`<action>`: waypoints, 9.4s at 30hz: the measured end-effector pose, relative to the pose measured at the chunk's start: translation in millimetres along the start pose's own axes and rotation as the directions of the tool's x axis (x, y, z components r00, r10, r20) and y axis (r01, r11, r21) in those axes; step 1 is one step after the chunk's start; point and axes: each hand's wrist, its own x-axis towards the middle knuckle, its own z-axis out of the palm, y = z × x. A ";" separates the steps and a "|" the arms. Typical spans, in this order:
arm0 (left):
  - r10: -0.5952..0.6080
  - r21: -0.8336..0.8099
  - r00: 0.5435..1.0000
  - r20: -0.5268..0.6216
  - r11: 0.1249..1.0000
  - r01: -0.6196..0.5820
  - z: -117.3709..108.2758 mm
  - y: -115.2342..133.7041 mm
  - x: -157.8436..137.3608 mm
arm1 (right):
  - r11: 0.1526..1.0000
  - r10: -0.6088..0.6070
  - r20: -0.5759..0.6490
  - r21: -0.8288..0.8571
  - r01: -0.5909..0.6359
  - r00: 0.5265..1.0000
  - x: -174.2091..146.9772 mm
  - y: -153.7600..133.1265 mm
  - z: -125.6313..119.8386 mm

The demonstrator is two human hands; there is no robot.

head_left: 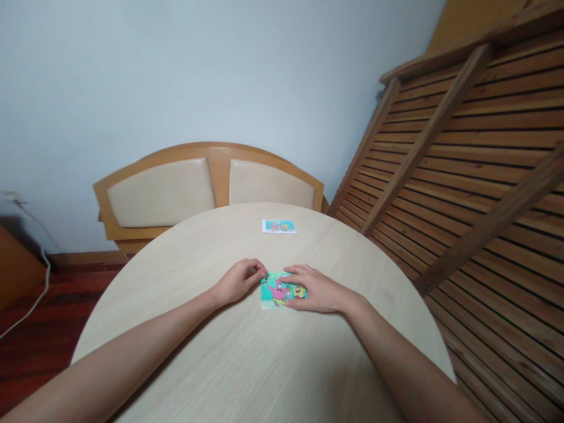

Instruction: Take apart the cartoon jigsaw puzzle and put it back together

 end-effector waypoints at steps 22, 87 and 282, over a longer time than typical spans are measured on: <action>0.017 0.347 0.998 -0.059 0.938 0.004 3.0 6.6 -1.4 | 1.000 0.006 0.004 -0.005 -0.006 1.000 0.7 -5.9 -1.0; 0.235 0.395 0.924 0.302 0.851 -0.346 -20.4 -4.3 -10.9 | 0.984 -0.064 0.077 -0.164 0.076 0.995 -2.5 -63.1 -4.2; 0.248 0.187 0.938 0.243 0.937 -0.296 13.0 8.3 23.6 | 0.588 0.307 0.137 0.751 -0.300 0.942 25.7 3.5 -5.6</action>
